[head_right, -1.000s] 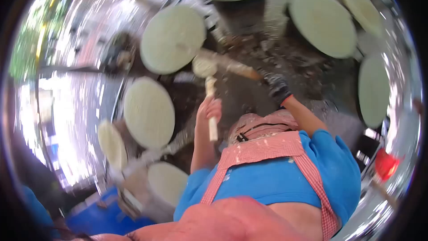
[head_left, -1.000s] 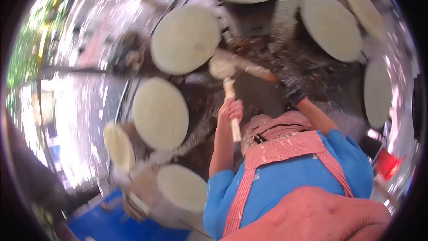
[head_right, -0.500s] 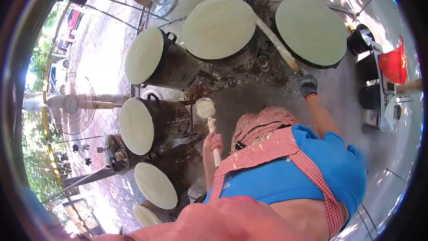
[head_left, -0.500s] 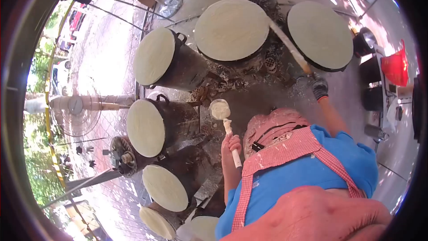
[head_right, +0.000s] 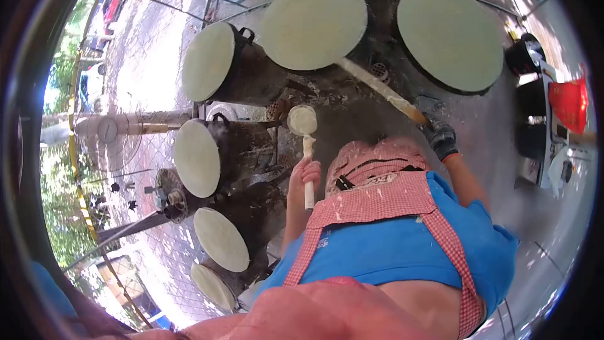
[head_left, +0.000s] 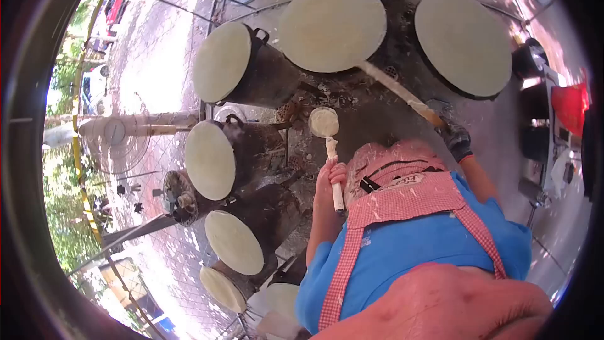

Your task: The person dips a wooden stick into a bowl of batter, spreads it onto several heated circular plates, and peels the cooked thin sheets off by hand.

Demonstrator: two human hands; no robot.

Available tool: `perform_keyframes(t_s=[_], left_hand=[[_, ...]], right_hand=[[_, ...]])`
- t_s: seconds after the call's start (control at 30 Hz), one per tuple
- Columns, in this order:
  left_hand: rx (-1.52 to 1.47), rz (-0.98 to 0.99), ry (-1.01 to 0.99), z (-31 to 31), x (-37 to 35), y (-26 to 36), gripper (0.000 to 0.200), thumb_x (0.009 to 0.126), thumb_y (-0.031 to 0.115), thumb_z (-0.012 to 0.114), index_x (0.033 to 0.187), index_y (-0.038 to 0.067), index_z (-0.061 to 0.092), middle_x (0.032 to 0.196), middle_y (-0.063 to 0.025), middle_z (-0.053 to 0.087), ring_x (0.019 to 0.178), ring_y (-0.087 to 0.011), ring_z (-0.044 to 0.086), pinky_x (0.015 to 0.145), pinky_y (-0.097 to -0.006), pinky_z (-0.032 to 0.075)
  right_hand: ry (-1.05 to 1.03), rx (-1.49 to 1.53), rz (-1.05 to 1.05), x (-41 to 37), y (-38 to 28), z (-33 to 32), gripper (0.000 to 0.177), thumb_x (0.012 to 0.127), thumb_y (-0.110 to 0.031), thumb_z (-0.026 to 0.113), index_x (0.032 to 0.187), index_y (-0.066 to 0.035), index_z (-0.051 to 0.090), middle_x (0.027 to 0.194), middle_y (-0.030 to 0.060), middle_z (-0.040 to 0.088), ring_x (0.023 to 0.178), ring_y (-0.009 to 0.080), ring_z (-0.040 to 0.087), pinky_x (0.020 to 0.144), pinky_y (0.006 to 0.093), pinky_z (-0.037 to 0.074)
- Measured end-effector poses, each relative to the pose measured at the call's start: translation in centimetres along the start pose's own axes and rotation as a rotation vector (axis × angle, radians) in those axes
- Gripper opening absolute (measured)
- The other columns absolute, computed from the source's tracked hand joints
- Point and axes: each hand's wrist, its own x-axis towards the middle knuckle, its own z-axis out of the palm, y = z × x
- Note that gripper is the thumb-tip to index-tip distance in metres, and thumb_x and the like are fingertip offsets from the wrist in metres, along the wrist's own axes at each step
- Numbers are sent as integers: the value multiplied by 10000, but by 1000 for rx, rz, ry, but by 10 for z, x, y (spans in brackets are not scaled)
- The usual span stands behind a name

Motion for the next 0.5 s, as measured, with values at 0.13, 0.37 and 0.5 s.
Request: perform_keyframes(t_s=[0.13,0.37,0.5], left_hand=[[-50,5,32,-2,-10,-1,180,842,129,440,694,66,358,516,14,307,366,-50,293,292,-177,244],[-134,-64,-18,-22,-25,26,156,844,138,434,717,67,377,515,11,291,396,-49,304,308,-170,235],[35,20,4,-39,-42,54,120,856,142,421,760,85,377,522,14,292,385,-50,283,290,-170,229]], right_hand=[[70,123,-26,24,2,22,403,709,-277,593,1062,-94,528,958,166,569,851,327,545,741,368,427],[-58,-112,-58,98,-50,49,292,689,-255,596,912,-69,566,817,171,579,773,348,545,674,397,435],[54,-149,-259,142,-110,61,213,684,-236,582,823,-75,564,788,170,572,727,353,541,629,415,431]])
